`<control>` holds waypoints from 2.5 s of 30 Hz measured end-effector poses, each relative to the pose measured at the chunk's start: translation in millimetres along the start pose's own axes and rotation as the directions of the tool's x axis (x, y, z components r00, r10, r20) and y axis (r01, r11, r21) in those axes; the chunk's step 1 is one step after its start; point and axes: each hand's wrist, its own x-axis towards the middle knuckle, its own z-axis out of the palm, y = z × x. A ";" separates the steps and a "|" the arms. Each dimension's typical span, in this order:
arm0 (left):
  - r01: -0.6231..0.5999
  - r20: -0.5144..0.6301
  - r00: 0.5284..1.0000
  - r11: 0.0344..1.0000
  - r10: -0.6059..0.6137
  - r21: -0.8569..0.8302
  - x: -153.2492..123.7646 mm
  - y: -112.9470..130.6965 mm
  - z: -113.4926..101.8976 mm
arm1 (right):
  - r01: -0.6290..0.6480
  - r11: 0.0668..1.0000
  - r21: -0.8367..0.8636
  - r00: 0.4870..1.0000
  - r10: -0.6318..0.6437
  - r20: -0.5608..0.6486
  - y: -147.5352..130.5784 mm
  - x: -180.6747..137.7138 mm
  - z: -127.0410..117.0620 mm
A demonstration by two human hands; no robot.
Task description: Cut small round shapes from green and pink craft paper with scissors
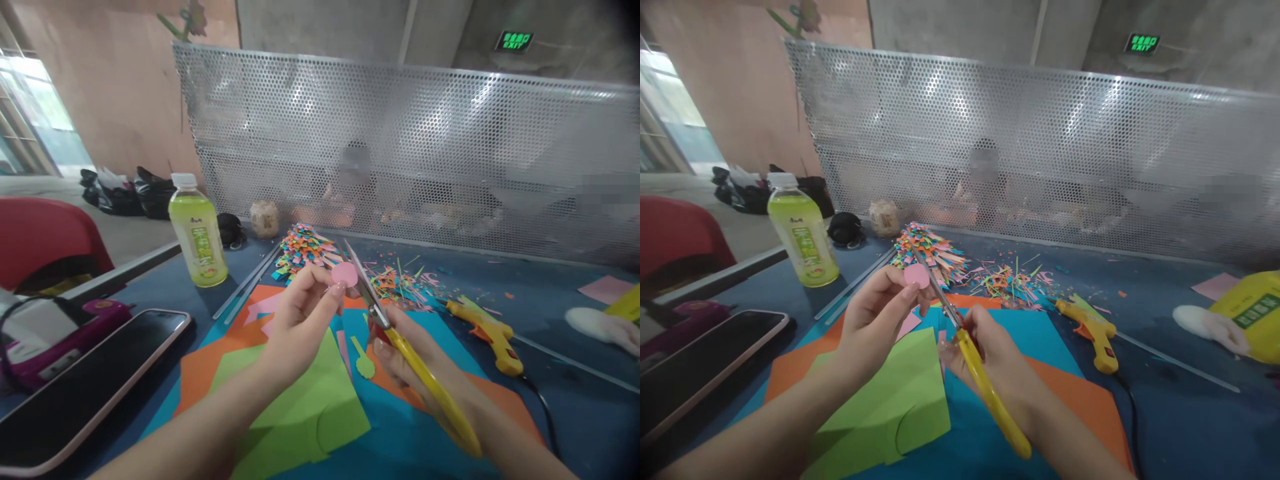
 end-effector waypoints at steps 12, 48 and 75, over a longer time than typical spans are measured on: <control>-0.018 -0.011 1.000 1.000 0.018 0.005 1.4 -0.5 -3.1 | -0.051 0.999 0.017 0.998 0.052 -0.026 -6.7 -1.7 1.9; -0.109 0.025 0.994 0.977 0.106 0.183 5.7 3.0 -12.6 | -0.136 0.987 -0.090 0.991 0.134 -0.017 -15.7 0.8 -3.9; -0.101 -0.002 0.995 0.970 0.104 0.222 2.3 9.8 -7.3 | -0.136 0.991 -0.013 0.991 0.136 -0.003 -15.3 -2.9 -2.0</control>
